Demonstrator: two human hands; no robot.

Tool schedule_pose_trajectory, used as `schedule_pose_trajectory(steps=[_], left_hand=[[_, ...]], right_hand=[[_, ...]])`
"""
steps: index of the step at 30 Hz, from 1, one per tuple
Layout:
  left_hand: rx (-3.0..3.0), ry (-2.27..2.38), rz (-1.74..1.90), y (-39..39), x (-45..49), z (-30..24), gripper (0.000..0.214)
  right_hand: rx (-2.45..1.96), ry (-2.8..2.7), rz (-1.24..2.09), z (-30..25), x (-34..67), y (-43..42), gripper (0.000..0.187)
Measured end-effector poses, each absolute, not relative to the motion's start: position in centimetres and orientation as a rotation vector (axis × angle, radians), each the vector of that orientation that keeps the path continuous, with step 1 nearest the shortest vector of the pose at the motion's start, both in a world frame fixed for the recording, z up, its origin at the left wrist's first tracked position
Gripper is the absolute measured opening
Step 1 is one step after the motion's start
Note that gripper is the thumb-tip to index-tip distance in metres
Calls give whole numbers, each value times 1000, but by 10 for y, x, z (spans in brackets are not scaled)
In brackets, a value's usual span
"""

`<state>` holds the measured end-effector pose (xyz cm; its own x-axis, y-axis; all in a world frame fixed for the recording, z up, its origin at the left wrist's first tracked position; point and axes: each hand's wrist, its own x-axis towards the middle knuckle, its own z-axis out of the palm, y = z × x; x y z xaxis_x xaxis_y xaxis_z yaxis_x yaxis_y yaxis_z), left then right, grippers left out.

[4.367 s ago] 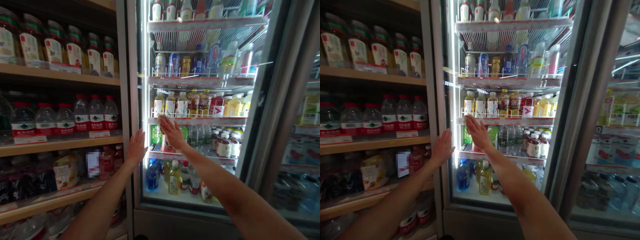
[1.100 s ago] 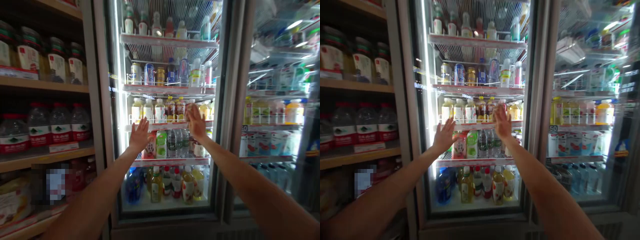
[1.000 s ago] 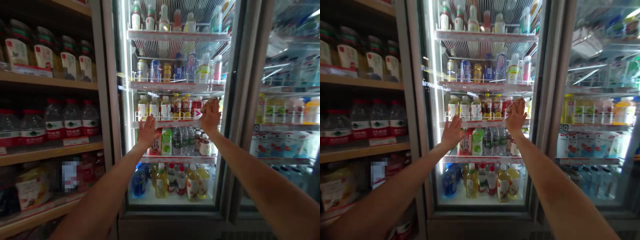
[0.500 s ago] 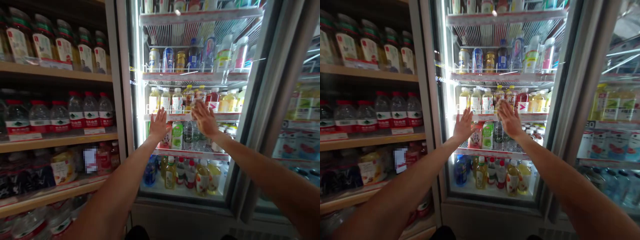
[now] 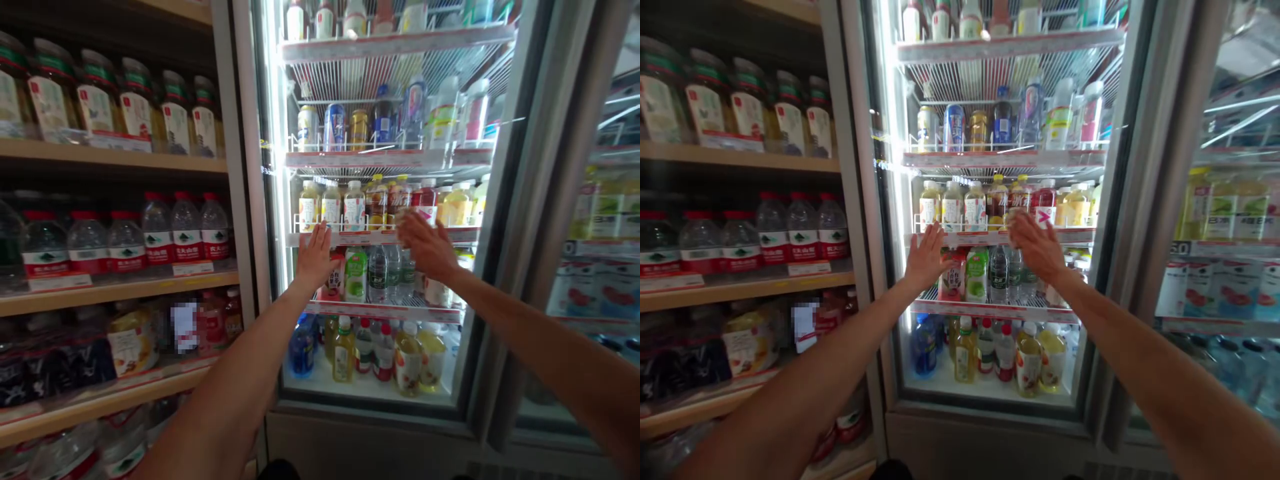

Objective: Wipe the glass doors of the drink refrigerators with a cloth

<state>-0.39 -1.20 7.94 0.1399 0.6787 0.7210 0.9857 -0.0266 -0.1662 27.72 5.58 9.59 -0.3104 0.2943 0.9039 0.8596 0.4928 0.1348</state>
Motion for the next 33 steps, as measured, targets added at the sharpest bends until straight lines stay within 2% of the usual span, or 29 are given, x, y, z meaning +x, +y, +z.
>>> schedule_pose_trajectory(steps=[4, 10, 16, 22, 28, 33], left_hand=[[-1762, -1598, -634, -11, -2, 78, 78], [-1752, -1595, -621, -13, -3, 78, 76], [-1718, -1571, -645, -9, -5, 75, 76], [-1745, -1341, -809, -3, -4, 67, 66], [-1851, -1020, -1036, 22, 34, 53, 57], [-1737, -1065, -1161, 38, 62, 47, 46]], right_hand=[[-1170, -1395, -683, 103, 284, 59, 54], [-820, -2090, -855, 82, 257, 51, 52], [-1015, -1396, -641, 99, 260, 64, 53], [-663, -1968, -657, 75, 192, 50, 53], [-581, -1767, -474, 72, 178, 54, 60], [-472, -1686, -626, 70, 202, 64, 57]])
